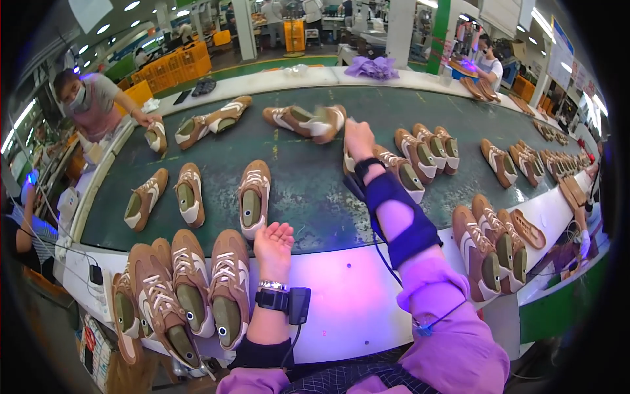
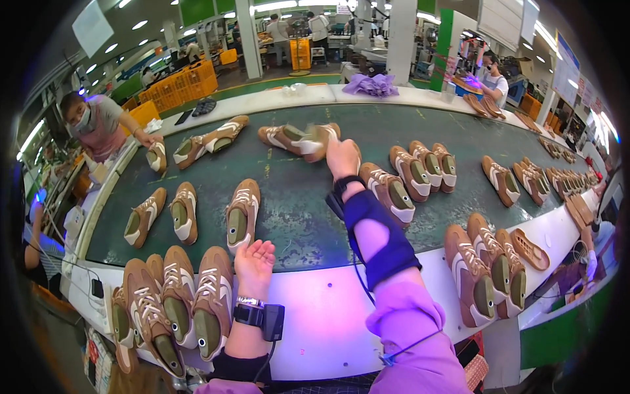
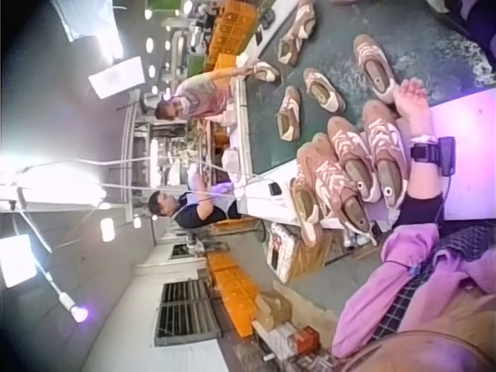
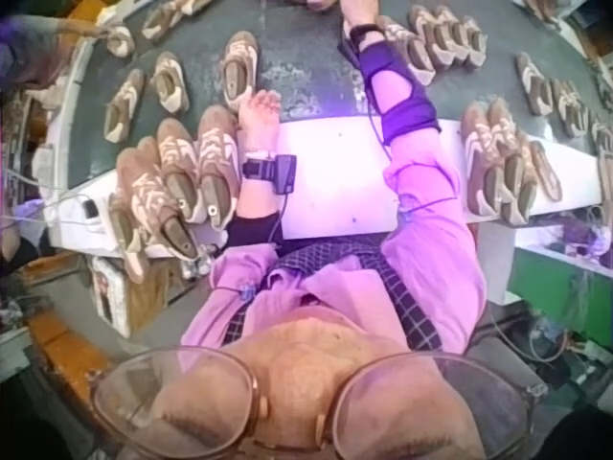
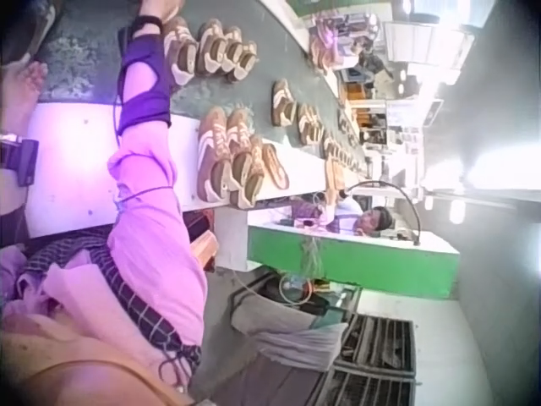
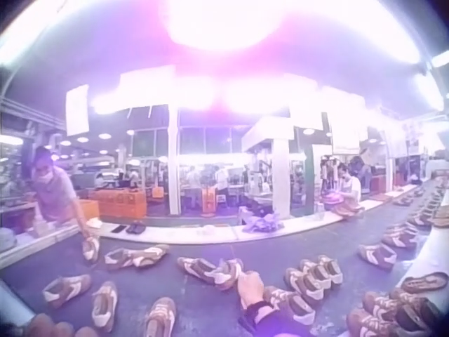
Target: The worker is performing quality control and finishing tasks on athletic shoes, including marking soles with a pen and inspecting paired shoes.
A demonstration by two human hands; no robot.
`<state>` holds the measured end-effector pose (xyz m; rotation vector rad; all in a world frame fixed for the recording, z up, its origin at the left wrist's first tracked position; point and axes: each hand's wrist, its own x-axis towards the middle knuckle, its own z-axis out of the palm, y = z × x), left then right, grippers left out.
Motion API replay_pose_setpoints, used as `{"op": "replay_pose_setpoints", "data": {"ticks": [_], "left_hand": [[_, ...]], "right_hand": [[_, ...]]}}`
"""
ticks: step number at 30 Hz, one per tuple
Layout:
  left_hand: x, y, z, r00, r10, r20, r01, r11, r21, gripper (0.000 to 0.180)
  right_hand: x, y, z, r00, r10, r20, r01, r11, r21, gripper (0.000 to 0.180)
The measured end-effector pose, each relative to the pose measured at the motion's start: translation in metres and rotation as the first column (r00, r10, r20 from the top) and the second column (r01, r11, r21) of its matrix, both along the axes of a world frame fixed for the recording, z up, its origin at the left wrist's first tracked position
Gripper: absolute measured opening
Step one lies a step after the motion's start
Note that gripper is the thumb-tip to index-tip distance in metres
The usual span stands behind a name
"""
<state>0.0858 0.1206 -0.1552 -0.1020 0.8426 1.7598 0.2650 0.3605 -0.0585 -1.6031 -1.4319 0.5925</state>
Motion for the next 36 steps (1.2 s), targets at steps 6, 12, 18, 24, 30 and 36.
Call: {"op": "replay_pose_setpoints", "data": {"ticks": [6, 12, 18, 24, 30, 36], "left_hand": [[0.025, -0.012, 0.01, 0.961, -0.217, -0.171, 0.217, 0.976, -0.014, 0.024], [0.033, -0.01, 0.008, 0.926, -0.335, -0.174, 0.33, 0.942, -0.058, 0.022], [0.02, -0.008, 0.006, 0.911, -0.344, -0.228, 0.348, 0.937, -0.024, 0.023], [0.045, -0.021, 0.062, 0.855, -0.431, -0.287, 0.505, 0.817, 0.277, 0.045], [0.073, -0.067, 0.1, 0.776, -0.446, -0.445, 0.625, 0.637, 0.452, 0.041], [0.076, -0.107, 0.119, 0.422, -0.32, -0.848, 0.761, 0.634, 0.14, 0.05]], "right_hand": [[0.003, 0.002, -0.067, 0.974, -0.127, 0.185, 0.149, 0.982, -0.113, 0.063], [0.025, 0.033, -0.092, 0.999, -0.04, 0.034, 0.047, 0.973, -0.228, 0.048], [0.061, -0.064, -0.058, 0.381, 0.089, -0.92, -0.64, 0.744, -0.193, 0.047], [0.084, -0.234, -0.009, 0.378, 0.519, -0.767, -0.72, 0.685, 0.109, 0.054], [0.088, -0.302, 0.019, 0.319, 0.571, -0.757, -0.77, 0.622, 0.144, 0.079], [0.084, -0.304, -0.023, -0.018, 0.393, -0.919, -0.816, 0.526, 0.241, 0.073]]}}
